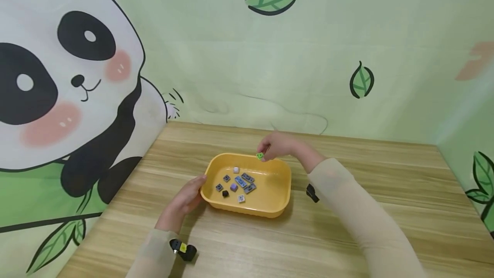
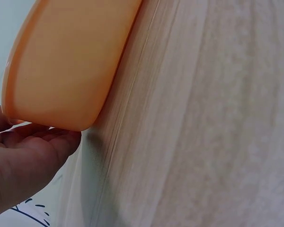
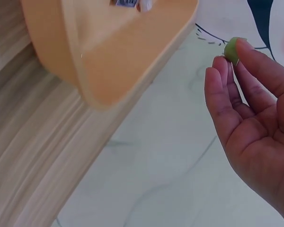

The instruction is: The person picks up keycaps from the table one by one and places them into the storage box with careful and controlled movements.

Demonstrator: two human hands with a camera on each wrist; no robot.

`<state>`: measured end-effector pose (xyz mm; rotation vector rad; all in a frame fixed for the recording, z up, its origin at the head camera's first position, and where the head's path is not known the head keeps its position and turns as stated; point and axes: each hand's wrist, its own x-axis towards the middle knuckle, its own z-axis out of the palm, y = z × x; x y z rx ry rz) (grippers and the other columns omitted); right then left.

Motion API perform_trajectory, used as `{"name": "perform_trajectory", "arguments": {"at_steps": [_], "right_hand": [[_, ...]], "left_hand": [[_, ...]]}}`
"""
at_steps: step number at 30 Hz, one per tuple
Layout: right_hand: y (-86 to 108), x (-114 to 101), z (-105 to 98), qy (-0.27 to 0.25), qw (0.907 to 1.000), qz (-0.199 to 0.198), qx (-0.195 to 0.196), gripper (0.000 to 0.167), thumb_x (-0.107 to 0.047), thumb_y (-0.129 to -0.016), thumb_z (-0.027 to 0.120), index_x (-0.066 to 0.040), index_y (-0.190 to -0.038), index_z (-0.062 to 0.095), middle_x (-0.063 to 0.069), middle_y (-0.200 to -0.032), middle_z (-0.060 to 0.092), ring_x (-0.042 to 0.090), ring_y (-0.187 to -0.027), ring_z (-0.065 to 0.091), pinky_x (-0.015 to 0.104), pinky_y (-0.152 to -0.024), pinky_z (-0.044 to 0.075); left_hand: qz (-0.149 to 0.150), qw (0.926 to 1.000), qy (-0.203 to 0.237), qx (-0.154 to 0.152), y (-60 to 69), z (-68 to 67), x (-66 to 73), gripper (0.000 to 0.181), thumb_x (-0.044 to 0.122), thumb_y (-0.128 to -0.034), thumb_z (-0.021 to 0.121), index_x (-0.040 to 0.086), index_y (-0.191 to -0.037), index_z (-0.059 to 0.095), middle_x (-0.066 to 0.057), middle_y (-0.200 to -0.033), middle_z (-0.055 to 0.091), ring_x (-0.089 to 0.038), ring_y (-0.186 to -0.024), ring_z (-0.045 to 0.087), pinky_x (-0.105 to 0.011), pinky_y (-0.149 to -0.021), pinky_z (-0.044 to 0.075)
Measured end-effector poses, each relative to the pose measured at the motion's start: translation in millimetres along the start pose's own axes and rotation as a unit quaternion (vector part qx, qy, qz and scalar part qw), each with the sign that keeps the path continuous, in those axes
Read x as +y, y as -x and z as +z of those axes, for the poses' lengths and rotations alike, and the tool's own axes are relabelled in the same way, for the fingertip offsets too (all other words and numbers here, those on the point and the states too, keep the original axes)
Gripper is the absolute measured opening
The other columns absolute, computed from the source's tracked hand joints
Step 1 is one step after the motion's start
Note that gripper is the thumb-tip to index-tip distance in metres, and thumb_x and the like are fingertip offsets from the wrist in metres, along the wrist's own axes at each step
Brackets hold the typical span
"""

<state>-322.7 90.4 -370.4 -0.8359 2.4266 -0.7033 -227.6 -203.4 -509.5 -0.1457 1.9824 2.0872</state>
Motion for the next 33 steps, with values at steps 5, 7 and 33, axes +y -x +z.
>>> {"name": "perform_trajectory", "arguments": {"at_steps": [5,7,33], "right_hand": [[-12.9,-6,10,0.035,0.9987,-0.01,-0.035,0.031,-0.01,-0.093,0.071,-0.003,-0.123,0.07,0.012,-0.119,0.073,0.021,-0.108,0.068,0.036,-0.099,0.058],[-17.6,-9,14,0.048,0.9975,-0.022,-0.047,0.03,-0.009,-0.093,0.071,-0.003,-0.121,0.07,0.012,-0.117,0.074,0.021,-0.107,0.068,0.036,-0.098,0.058],[-65.2,-19,66,0.055,0.9875,-0.056,-0.137,0.028,-0.005,-0.09,0.072,-0.004,-0.118,0.072,0.01,-0.113,0.075,0.011,-0.098,0.068,0.021,-0.086,0.057]], "left_hand": [[-0.003,1.0,0.008,0.005,-0.8,0.6,1.1,0.053,0.013,-0.1115,0.023,-0.018,-0.154,0.02,-0.036,-0.164,0.021,-0.047,-0.155,0.021,-0.054,-0.13,0.02],[-0.004,0.9999,0.014,0.006,-1.6,1.1,2.5,0.053,0.013,-0.1117,0.024,-0.018,-0.155,0.019,-0.036,-0.164,0.02,-0.047,-0.156,0.019,-0.053,-0.13,0.019],[0.004,1.0,0.005,-0.005,-1.4,0.5,-4.4,0.055,0.016,-0.112,0.023,-0.018,-0.155,0.017,-0.037,-0.164,0.017,-0.049,-0.156,0.017,-0.054,-0.13,0.017]]}}
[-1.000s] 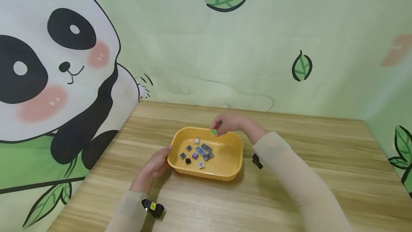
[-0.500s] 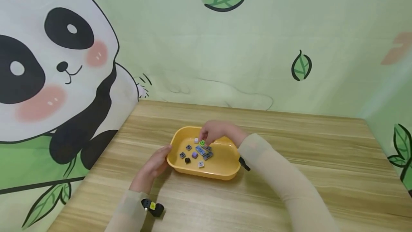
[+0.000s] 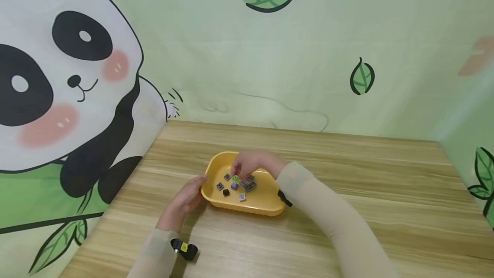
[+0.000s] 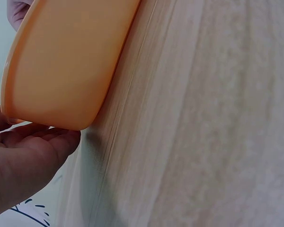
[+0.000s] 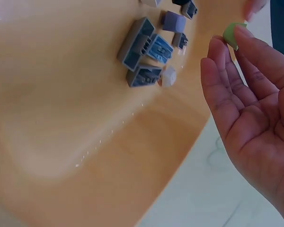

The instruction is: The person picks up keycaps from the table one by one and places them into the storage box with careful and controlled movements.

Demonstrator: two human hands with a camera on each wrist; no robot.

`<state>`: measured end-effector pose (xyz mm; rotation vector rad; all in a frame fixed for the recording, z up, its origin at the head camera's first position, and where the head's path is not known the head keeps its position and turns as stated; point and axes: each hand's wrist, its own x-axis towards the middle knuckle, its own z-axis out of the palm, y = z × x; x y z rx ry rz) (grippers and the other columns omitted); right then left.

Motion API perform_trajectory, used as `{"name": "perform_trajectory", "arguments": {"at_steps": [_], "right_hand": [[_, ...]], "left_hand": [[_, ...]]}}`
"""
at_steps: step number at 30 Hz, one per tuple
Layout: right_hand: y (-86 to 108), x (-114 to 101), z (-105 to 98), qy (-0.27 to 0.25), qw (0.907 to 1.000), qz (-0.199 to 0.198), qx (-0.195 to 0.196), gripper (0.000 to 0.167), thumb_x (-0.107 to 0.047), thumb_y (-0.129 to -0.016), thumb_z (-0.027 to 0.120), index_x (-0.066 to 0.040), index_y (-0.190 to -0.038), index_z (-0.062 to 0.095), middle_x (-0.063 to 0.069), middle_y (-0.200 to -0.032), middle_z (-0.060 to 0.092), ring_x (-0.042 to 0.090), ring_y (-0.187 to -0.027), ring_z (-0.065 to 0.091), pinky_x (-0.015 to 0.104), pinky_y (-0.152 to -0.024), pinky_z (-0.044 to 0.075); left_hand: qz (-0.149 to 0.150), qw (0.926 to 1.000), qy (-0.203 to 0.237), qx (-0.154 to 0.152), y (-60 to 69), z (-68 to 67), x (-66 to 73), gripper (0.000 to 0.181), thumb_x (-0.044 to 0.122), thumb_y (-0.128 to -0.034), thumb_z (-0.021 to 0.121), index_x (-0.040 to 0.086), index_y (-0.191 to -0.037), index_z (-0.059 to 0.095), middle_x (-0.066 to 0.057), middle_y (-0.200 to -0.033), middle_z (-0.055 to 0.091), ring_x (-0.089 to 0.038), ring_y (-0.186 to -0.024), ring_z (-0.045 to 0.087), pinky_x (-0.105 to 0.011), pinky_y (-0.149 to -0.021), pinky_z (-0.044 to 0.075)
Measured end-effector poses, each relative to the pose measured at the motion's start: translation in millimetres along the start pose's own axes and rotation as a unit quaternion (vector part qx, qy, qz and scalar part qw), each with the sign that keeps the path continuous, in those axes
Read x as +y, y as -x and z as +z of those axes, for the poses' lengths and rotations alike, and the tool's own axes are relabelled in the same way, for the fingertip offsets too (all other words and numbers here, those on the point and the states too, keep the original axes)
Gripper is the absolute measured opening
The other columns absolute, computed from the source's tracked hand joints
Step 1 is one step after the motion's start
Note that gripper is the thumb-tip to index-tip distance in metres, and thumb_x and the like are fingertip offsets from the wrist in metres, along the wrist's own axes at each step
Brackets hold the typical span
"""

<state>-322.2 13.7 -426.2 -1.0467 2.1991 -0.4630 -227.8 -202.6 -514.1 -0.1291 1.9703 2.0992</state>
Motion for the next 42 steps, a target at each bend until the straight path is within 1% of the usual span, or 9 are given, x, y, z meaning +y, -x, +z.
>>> {"name": "perform_trajectory", "arguments": {"at_steps": [4,8,12,15,21,26,29,36,42], "right_hand": [[-7.0,-2,6,-0.001,0.9999,-0.001,-0.014,0.027,-0.001,-0.088,0.072,-0.004,-0.116,0.073,0.009,-0.112,0.076,0.009,-0.095,0.067,0.019,-0.083,0.056],[-13.7,-3,12,0.018,0.9994,-0.009,-0.027,0.027,0.001,-0.088,0.073,-0.002,-0.114,0.073,0.01,-0.111,0.076,0.008,-0.093,0.066,0.017,-0.083,0.056],[-18.5,-6,14,0.021,0.9992,-0.003,-0.035,0.027,0.001,-0.087,0.075,-0.002,-0.114,0.074,0.01,-0.108,0.077,0.006,-0.091,0.065,0.015,-0.081,0.054],[-20.8,-7,15,0.018,0.9989,0.003,-0.043,0.028,0.0,-0.086,0.076,-0.003,-0.114,0.074,0.008,-0.104,0.076,0.004,-0.084,0.062,0.013,-0.075,0.053],[-25.5,-11,20,0.023,0.9982,0.004,-0.055,0.03,0.001,-0.086,0.076,-0.003,-0.115,0.075,0.005,-0.099,0.075,0.002,-0.071,0.055,0.011,-0.065,0.048],[-28.8,-17,25,0.056,0.9969,0.02,-0.052,0.029,-0.003,-0.083,0.08,-0.008,-0.111,0.077,0.004,-0.101,0.076,0.003,-0.077,0.058,0.014,-0.073,0.051],[-29.6,-20,28,0.06,0.9963,0.036,-0.05,0.026,-0.002,-0.082,0.082,-0.01,-0.107,0.078,0.001,-0.099,0.075,0.005,-0.082,0.06,0.018,-0.077,0.053],[-33.0,-24,33,0.054,0.9961,0.042,-0.055,0.022,0.001,-0.084,0.079,-0.008,-0.104,0.079,-0.003,-0.093,0.069,0.005,-0.076,0.056,0.016,-0.066,0.047],[-38.5,-25,37,0.092,0.9935,0.044,-0.051,0.019,-0.001,-0.084,0.08,-0.009,-0.101,0.08,-0.004,-0.094,0.069,0.006,-0.077,0.054,0.017,-0.066,0.045]], "left_hand": [[0.0,1.0,-0.001,0.0,0.2,-0.4,-1.1,0.054,0.015,-0.1117,0.023,-0.018,-0.154,0.018,-0.038,-0.163,0.02,-0.049,-0.155,0.021,-0.054,-0.13,0.019],[0.002,1.0,-0.004,0.002,0.3,-0.5,-1.5,0.054,0.015,-0.1118,0.023,-0.018,-0.154,0.02,-0.038,-0.162,0.022,-0.049,-0.154,0.023,-0.054,-0.129,0.021],[0.0,1.0,-0.004,0.008,0.9,-1.1,-0.8,0.053,0.014,-0.1116,0.024,-0.018,-0.154,0.021,-0.037,-0.162,0.023,-0.048,-0.154,0.024,-0.054,-0.129,0.022],[-0.003,0.9999,-0.007,0.01,1.8,-1.4,-0.9,0.053,0.015,-0.1118,0.024,-0.017,-0.154,0.021,-0.038,-0.162,0.024,-0.049,-0.153,0.025,-0.054,-0.129,0.023],[0.003,0.9999,-0.01,0.003,2.8,-2.4,-1.2,0.054,0.015,-0.1119,0.024,-0.018,-0.155,0.019,-0.038,-0.163,0.02,-0.049,-0.154,0.021,-0.055,-0.129,0.021],[0.006,0.9999,-0.011,0.001,3.5,-3.2,-1.0,0.054,0.014,-0.1118,0.024,-0.018,-0.155,0.02,-0.037,-0.163,0.02,-0.049,-0.155,0.021,-0.055,-0.129,0.02],[0.006,0.9999,-0.012,0.002,3.5,-3.4,-1.5,0.054,0.015,-0.1119,0.024,-0.018,-0.155,0.02,-0.037,-0.163,0.02,-0.049,-0.155,0.02,-0.055,-0.129,0.019],[0.007,0.9999,-0.016,-0.001,3.4,-3.0,-1.7,0.055,0.016,-0.112,0.025,-0.018,-0.155,0.019,-0.036,-0.164,0.019,-0.049,-0.155,0.019,-0.055,-0.129,0.019],[0.013,0.9998,-0.011,-0.006,3.1,-3.6,-2.9,0.053,0.014,-0.1117,0.023,-0.017,-0.155,0.02,-0.036,-0.164,0.022,-0.048,-0.155,0.021,-0.055,-0.129,0.02]]}}
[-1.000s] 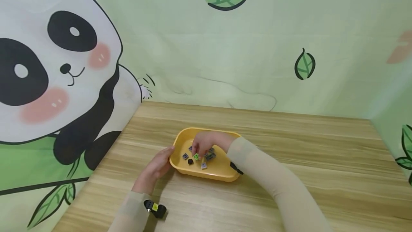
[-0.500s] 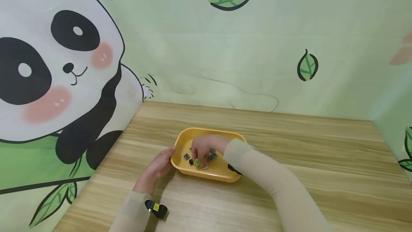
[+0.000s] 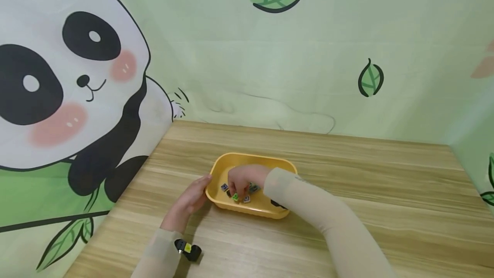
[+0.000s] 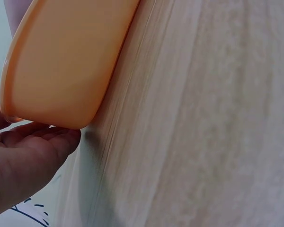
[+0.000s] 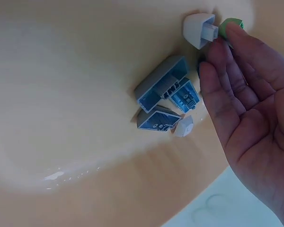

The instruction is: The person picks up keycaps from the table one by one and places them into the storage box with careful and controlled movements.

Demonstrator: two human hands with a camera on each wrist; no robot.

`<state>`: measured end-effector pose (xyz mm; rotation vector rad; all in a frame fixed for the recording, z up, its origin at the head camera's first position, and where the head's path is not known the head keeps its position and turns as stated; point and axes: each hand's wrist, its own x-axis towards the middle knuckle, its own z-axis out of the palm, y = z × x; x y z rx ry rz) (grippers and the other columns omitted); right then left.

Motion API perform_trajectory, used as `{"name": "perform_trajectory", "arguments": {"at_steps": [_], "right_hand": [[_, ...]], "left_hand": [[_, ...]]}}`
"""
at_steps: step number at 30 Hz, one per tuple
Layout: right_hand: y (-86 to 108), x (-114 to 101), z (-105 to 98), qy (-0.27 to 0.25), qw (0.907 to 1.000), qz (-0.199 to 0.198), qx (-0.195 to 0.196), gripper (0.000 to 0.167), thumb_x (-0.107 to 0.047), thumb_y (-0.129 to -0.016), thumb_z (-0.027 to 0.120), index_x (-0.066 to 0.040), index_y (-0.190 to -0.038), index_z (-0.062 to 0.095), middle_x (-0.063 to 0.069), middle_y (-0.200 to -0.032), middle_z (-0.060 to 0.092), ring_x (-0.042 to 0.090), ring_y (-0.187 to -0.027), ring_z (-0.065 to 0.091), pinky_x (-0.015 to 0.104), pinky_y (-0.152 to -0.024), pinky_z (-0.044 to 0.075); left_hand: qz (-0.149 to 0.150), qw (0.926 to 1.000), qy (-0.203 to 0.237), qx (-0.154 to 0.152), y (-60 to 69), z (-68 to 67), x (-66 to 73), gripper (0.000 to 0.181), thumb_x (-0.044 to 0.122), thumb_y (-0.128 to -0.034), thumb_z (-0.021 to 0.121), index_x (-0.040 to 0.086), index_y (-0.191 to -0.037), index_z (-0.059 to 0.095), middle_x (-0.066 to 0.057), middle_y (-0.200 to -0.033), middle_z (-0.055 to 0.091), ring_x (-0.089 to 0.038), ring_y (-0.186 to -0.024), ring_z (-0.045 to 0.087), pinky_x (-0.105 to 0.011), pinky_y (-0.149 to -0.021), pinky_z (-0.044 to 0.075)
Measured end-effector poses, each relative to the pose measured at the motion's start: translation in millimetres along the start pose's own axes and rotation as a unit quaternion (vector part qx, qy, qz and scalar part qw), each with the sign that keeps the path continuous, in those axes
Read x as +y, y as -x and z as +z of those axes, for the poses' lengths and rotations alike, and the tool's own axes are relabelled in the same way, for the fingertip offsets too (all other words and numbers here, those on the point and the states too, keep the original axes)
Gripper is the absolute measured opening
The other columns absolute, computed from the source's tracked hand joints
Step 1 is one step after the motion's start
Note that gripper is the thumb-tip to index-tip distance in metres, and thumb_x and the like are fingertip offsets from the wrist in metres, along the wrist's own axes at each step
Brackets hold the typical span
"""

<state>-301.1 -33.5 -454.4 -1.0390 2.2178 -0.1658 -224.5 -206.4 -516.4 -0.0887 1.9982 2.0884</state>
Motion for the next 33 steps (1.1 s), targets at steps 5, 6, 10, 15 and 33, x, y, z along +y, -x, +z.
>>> {"name": "perform_trajectory", "arguments": {"at_steps": [5,6,10,15,33], "right_hand": [[1.2,-1,2,0.009,0.9999,0.011,0.005,0.017,-0.001,-0.085,0.079,-0.008,-0.1,0.08,-0.002,-0.096,0.067,0.007,-0.079,0.054,0.017,-0.066,0.046],[2.3,-2,2,0.007,0.9999,0.013,0.006,0.016,0.0,-0.085,0.079,-0.007,-0.099,0.079,-0.003,-0.096,0.066,0.007,-0.079,0.054,0.017,-0.066,0.046],[5.3,-2,2,-0.001,0.9997,0.02,0.01,0.015,0.002,-0.086,0.078,-0.007,-0.099,0.079,-0.002,-0.095,0.065,0.008,-0.078,0.054,0.017,-0.065,0.046],[7.1,1,0,-0.015,0.9998,0.013,0.004,0.017,0.002,-0.086,0.077,-0.006,-0.101,0.08,-0.002,-0.095,0.068,0.007,-0.075,0.055,0.016,-0.064,0.046],[84.8,7,-51,-0.078,0.9836,-0.065,0.149,0.024,-0.005,-0.094,0.065,0.003,-0.115,0.073,0.015,-0.106,0.079,0.014,-0.086,0.073,0.024,-0.082,0.061]], "left_hand": [[-0.001,1.0,0.001,0.0,-1.0,1.9,1.5,0.053,0.014,-0.1117,0.023,-0.017,-0.154,0.022,-0.036,-0.163,0.023,-0.047,-0.155,0.022,-0.055,-0.129,0.021],[-0.001,1.0,0.001,-0.001,-1.3,2.2,1.9,0.053,0.014,-0.1117,0.023,-0.017,-0.155,0.022,-0.036,-0.163,0.023,-0.047,-0.155,0.022,-0.055,-0.129,0.021],[0.0,1.0,-0.001,-0.004,-2.2,3.5,2.8,0.053,0.015,-0.112,0.023,-0.017,-0.155,0.022,-0.036,-0.163,0.023,-0.048,-0.155,0.023,-0.055,-0.129,0.022],[-0.003,1.0,-0.003,-0.001,-3.9,4.9,1.8,0.054,0.017,-0.1124,0.024,-0.016,-0.155,0.021,-0.036,-0.163,0.022,-0.048,-0.155,0.021,-0.055,-0.129,0.02],[-0.006,0.9998,0.018,0.001,-1.6,-0.2,1.0,0.053,0.014,-0.1117,0.024,-0.016,-0.156,0.02,-0.035,-0.163,0.023,-0.047,-0.155,0.023,-0.055,-0.129,0.021]]}}
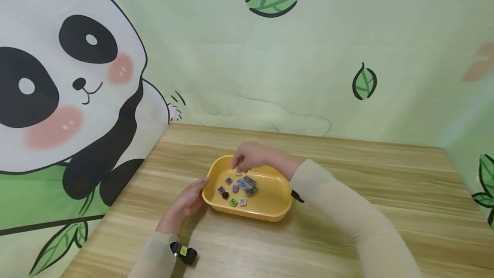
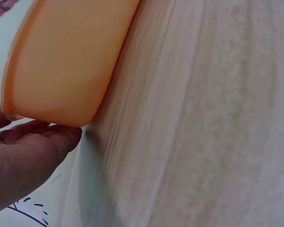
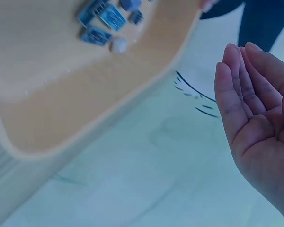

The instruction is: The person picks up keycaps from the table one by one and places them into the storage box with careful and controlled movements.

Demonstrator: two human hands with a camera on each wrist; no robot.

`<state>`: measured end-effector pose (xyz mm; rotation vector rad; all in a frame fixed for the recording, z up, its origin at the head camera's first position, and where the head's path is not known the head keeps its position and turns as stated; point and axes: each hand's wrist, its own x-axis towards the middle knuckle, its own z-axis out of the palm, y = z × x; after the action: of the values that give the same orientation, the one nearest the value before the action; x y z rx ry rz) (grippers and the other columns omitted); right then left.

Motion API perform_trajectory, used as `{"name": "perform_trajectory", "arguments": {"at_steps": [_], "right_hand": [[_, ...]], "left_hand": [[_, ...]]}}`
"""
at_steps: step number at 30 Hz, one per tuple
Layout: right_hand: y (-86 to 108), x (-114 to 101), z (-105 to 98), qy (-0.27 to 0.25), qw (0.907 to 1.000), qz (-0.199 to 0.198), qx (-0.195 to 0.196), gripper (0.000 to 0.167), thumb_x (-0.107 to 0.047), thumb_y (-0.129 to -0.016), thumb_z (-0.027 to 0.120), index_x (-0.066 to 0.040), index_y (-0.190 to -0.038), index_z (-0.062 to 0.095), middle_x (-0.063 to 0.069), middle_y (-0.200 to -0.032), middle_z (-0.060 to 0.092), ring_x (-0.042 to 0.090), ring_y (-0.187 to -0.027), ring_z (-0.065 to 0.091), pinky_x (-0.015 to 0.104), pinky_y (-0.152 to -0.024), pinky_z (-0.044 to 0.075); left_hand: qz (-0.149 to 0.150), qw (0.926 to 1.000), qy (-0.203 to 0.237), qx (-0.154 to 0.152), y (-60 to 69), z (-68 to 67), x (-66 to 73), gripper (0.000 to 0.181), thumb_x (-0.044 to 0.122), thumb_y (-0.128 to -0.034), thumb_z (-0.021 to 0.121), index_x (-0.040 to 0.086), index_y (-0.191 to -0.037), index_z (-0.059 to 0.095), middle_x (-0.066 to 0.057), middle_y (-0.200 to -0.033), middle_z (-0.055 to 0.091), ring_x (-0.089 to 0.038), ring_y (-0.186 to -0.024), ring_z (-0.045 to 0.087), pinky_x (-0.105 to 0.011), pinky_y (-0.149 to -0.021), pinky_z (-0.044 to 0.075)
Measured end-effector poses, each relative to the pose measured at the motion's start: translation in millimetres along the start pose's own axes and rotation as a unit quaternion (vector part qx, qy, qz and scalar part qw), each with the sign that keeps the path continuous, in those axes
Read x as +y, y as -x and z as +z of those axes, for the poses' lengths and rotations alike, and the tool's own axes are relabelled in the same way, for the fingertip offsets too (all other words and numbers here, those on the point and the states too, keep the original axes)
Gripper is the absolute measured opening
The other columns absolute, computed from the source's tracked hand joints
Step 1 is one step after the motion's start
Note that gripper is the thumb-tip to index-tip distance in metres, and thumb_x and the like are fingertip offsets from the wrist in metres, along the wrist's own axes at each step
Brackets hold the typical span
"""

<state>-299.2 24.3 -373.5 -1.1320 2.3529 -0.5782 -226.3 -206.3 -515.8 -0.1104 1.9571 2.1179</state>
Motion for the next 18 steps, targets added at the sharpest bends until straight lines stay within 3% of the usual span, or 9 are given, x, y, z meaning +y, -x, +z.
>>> {"name": "perform_trajectory", "arguments": {"at_steps": [7,18], "right_hand": [[27.1,-4,-14,-0.032,0.9991,-0.001,0.027,0.026,-0.006,-0.097,0.064,0.005,-0.119,0.07,0.017,-0.109,0.077,0.022,-0.097,0.073,0.028,-0.088,0.062],[71.4,-8,-21,-0.053,0.9914,-0.006,0.119,0.023,-0.01,-0.098,0.065,0.003,-0.115,0.073,0.013,-0.098,0.077,0.013,-0.086,0.068,0.026,-0.078,0.06]], "left_hand": [[-0.003,1.0,0.004,-0.001,-0.9,-1.3,-1.4,0.053,0.013,-0.1114,0.024,-0.016,-0.156,0.02,-0.035,-0.164,0.024,-0.046,-0.155,0.022,-0.055,-0.13,0.02],[-0.008,1.0,0.002,0.0,-2.8,-2.2,0.5,0.054,0.014,-0.1115,0.025,-0.016,-0.156,0.019,-0.035,-0.164,0.022,-0.046,-0.155,0.022,-0.054,-0.13,0.021]]}}
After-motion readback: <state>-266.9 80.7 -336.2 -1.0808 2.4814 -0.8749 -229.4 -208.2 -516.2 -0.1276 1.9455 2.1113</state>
